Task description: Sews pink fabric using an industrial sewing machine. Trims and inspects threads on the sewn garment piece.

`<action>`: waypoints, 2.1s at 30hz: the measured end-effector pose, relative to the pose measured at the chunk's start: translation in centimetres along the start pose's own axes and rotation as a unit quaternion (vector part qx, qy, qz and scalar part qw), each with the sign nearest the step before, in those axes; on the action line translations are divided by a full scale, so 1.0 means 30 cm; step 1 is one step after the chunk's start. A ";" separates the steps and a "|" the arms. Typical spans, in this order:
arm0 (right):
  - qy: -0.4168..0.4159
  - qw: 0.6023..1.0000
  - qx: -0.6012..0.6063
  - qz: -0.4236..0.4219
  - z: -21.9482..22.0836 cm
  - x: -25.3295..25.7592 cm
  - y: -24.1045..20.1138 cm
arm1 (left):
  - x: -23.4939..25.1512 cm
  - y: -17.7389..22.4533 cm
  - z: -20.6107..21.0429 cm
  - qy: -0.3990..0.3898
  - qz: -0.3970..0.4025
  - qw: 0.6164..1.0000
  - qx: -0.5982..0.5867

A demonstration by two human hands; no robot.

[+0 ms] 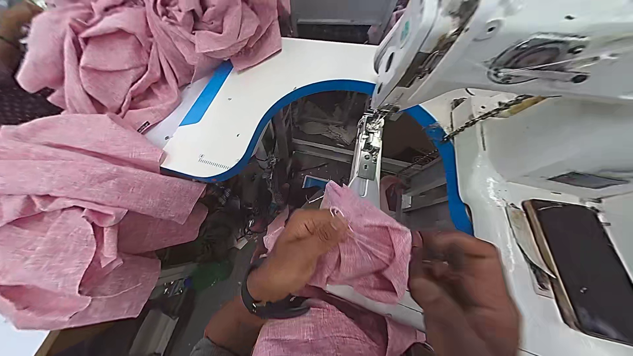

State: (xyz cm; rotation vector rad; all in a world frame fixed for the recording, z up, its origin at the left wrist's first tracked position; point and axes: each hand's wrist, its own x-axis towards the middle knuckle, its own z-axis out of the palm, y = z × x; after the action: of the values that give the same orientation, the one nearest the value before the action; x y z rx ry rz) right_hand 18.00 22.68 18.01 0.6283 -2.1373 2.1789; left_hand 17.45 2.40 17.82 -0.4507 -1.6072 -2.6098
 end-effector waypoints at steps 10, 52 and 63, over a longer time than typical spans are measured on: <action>0.101 0.989 -0.105 0.024 -0.128 0.015 0.054 | -0.023 -0.019 0.017 0.151 0.028 0.985 -0.080; 0.067 0.986 -0.129 -0.087 0.136 -0.061 0.169 | 0.000 -0.131 0.122 0.122 -0.119 0.947 -0.270; 0.042 0.980 -0.180 -0.068 0.109 -0.081 0.164 | -0.005 -0.148 0.082 0.038 -0.122 0.940 -0.316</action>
State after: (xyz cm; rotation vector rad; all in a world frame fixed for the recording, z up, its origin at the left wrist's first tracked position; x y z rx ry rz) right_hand 19.64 19.86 12.54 0.6201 -2.2853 1.6598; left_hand 17.30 6.61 14.96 -0.1630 -0.8060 -3.2573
